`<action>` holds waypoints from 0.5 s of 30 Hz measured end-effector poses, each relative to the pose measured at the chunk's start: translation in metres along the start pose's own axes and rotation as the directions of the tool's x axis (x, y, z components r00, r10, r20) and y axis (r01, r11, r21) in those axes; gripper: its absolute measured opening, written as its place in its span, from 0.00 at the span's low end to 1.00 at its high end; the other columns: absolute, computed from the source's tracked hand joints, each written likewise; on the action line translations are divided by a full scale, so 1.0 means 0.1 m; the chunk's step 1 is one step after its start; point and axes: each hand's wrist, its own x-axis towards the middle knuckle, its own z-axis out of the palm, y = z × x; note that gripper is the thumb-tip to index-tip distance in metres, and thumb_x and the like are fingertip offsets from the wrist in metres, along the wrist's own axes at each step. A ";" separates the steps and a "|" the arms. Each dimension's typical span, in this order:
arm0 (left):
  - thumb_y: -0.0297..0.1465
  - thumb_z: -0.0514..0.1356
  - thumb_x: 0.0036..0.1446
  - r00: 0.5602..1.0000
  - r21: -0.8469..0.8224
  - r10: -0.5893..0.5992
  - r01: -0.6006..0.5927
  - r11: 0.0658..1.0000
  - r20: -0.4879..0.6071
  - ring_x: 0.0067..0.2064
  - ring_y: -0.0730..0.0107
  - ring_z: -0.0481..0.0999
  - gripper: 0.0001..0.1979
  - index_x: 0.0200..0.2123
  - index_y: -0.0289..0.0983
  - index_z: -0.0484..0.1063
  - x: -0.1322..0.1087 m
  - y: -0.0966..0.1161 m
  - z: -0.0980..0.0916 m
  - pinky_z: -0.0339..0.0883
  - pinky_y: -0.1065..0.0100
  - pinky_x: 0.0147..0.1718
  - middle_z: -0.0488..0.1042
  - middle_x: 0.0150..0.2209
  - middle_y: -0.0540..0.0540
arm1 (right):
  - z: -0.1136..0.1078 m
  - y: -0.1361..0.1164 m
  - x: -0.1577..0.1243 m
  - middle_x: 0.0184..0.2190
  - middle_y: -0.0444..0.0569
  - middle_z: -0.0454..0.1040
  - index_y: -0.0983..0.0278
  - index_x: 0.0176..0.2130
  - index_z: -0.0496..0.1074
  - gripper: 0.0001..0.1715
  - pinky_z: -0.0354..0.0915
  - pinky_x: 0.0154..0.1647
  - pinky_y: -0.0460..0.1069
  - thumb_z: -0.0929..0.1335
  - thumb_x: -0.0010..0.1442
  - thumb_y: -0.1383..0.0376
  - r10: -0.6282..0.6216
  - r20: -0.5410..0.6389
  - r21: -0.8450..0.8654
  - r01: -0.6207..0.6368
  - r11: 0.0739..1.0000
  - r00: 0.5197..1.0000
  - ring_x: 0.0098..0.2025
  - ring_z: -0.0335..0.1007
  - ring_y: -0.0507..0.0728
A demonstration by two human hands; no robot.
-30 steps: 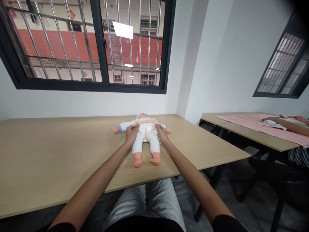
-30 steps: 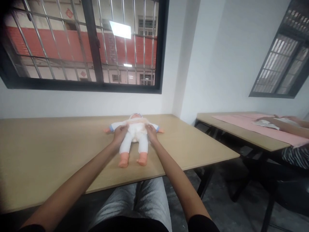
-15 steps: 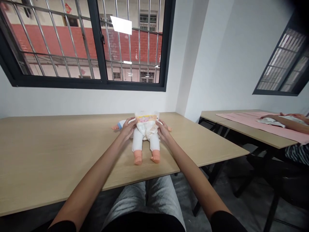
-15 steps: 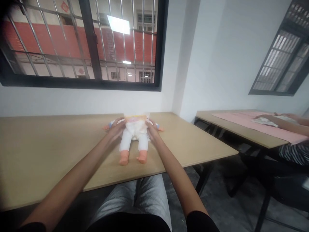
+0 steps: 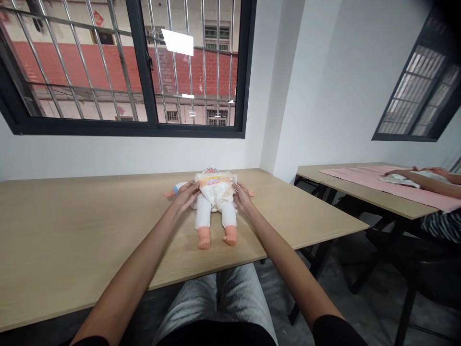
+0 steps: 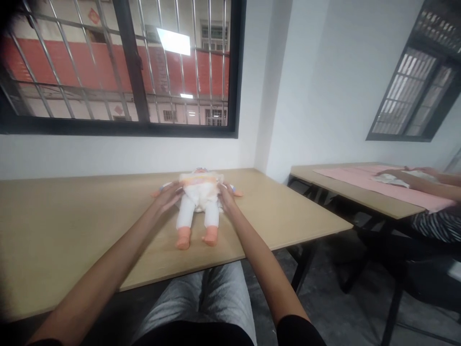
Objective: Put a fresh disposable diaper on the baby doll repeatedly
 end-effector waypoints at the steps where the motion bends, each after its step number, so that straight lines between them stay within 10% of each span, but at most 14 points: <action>1: 0.29 0.69 0.40 1.000 0.010 -0.012 0.011 1.000 0.012 0.43 0.60 0.75 0.21 0.40 0.37 0.71 0.01 0.00 -0.02 0.71 0.63 0.41 0.77 0.37 0.44 | 0.00 0.00 0.01 0.27 0.41 0.72 0.62 0.35 0.64 0.20 0.66 0.29 0.45 0.72 0.43 0.59 0.005 0.010 0.001 -0.005 1.000 1.000 0.29 0.69 0.51; 15: 0.40 0.71 0.34 0.997 0.315 0.021 0.005 0.949 -0.077 0.37 0.64 0.75 0.27 0.39 0.36 0.71 -0.11 0.00 -0.05 0.67 0.67 0.34 0.76 0.38 0.43 | -0.06 0.10 0.03 0.25 0.41 0.71 0.64 0.38 0.65 0.25 0.63 0.28 0.45 0.72 0.37 0.64 0.052 -0.124 -0.267 -0.084 0.960 0.991 0.27 0.67 0.51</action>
